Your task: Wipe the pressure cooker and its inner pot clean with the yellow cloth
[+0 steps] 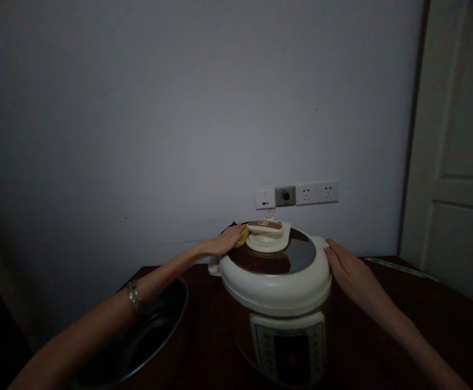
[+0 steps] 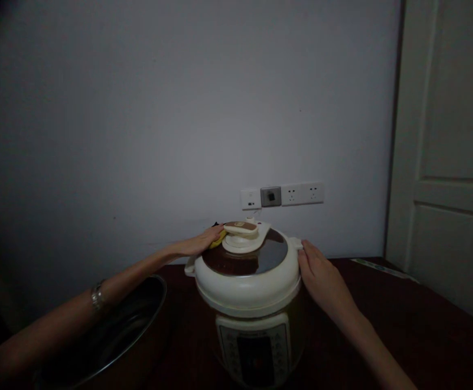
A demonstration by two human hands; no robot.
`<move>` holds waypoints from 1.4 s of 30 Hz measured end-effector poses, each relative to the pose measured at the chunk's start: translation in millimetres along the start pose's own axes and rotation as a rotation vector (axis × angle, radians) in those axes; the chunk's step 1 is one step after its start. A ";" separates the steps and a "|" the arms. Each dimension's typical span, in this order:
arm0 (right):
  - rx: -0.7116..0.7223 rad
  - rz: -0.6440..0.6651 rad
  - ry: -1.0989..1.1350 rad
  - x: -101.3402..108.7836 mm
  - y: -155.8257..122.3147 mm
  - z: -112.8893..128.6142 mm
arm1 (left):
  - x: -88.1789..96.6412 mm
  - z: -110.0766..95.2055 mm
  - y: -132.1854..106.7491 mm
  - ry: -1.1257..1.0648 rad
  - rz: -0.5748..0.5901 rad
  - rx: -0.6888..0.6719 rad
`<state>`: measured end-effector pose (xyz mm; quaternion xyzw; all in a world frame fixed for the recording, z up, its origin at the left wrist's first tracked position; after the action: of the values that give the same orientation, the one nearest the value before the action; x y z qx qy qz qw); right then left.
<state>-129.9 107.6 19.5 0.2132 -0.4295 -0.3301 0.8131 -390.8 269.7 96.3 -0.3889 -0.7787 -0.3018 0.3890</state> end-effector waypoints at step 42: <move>-0.013 -0.012 0.183 1.8 1.8 -10.7 | -86.4 -151.7 -7.1 0.809 0.049 -0.334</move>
<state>-119.4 108.2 15.9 0.2399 -0.3501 -0.3168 0.8483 -306.4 116.8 100.7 -0.3153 -0.4947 -0.5424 0.6014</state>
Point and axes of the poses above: each hand's wrist, its own y-axis towards the middle knuckle, its own x-axis out of the back of the hand, z = x × y, the point moved 2 cm from there along y, towards the middle knuckle, and after that the axes turned 7 degrees about y, right-handed, at the moved point
